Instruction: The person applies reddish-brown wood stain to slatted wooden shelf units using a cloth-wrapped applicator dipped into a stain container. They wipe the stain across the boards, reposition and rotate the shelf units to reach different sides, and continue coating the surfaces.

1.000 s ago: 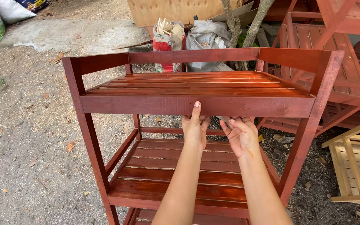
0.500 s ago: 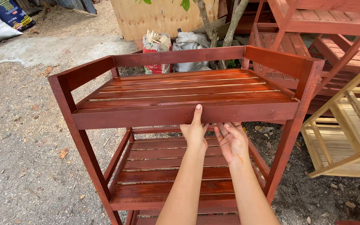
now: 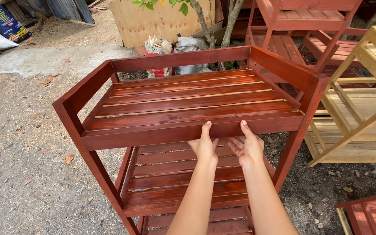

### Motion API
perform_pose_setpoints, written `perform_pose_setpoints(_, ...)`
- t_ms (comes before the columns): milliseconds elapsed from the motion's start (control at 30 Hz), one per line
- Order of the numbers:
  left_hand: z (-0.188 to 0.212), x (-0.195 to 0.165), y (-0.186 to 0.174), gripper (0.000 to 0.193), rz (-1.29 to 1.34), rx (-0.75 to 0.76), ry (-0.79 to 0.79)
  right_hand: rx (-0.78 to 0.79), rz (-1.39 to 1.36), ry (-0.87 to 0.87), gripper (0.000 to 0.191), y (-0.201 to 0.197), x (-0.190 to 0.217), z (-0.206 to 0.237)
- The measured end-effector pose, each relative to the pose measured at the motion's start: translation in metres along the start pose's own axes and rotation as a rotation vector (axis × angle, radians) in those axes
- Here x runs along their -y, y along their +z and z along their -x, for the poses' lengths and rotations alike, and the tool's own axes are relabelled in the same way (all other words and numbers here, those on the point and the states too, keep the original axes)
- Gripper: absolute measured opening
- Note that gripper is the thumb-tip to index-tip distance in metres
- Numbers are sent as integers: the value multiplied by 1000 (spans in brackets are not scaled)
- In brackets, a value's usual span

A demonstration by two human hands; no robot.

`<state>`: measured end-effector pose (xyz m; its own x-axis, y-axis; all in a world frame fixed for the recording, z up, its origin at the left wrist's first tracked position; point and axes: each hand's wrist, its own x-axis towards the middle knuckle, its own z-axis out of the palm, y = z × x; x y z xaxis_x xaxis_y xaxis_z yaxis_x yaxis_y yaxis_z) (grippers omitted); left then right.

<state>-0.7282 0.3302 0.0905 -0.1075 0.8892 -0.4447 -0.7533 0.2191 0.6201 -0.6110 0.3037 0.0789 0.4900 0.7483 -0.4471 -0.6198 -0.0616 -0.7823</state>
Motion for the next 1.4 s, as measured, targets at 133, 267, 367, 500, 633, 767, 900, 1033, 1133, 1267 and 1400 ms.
perform_pose_setpoints(133, 12, 15, -21, 84, -5, -101, 4, -28, 44, -30, 64, -17, -13, 21)
perform_pose_setpoints(267, 20, 39, -33, 78, 85, -142, 50, 11, 35, 1, 60, -35, -20, 32)
perform_pose_setpoints(367, 36, 52, -43, 73, 122, -183, 76, -2, 53, 12, 56, -63, -23, 49)
perform_pose_setpoints(500, 65, 57, -64, 66, 56, -271, 52, -56, 58, -18, 50, -107, -19, 65)
perform_pose_setpoints(633, 94, 65, -88, 57, 26, -305, 73, -24, 37, -15, 44, -132, -21, 73)
perform_pose_setpoints(767, 111, 75, -110, 49, 1, -324, 90, -6, 77, -16, 40, -152, -34, 89)
perform_pose_setpoints(900, 120, 86, -125, 51, 19, -300, 103, 13, 144, 5, 42, -169, -38, 101)
perform_pose_setpoints(1033, 131, 93, -143, 73, -9, -302, 64, 15, 155, 23, 40, -183, -45, 109)
perform_pose_setpoints(1133, 141, 99, -148, 80, -52, -278, 42, 5, 158, 14, 40, -192, -53, 115)
perform_pose_setpoints(1267, 167, 114, -143, 86, -166, -124, -192, -23, 132, 41, 39, -197, -54, 119)
perform_pose_setpoints(1400, 193, 127, -125, 62, -344, 42, -289, -65, 127, 69, 33, -193, -47, 127)
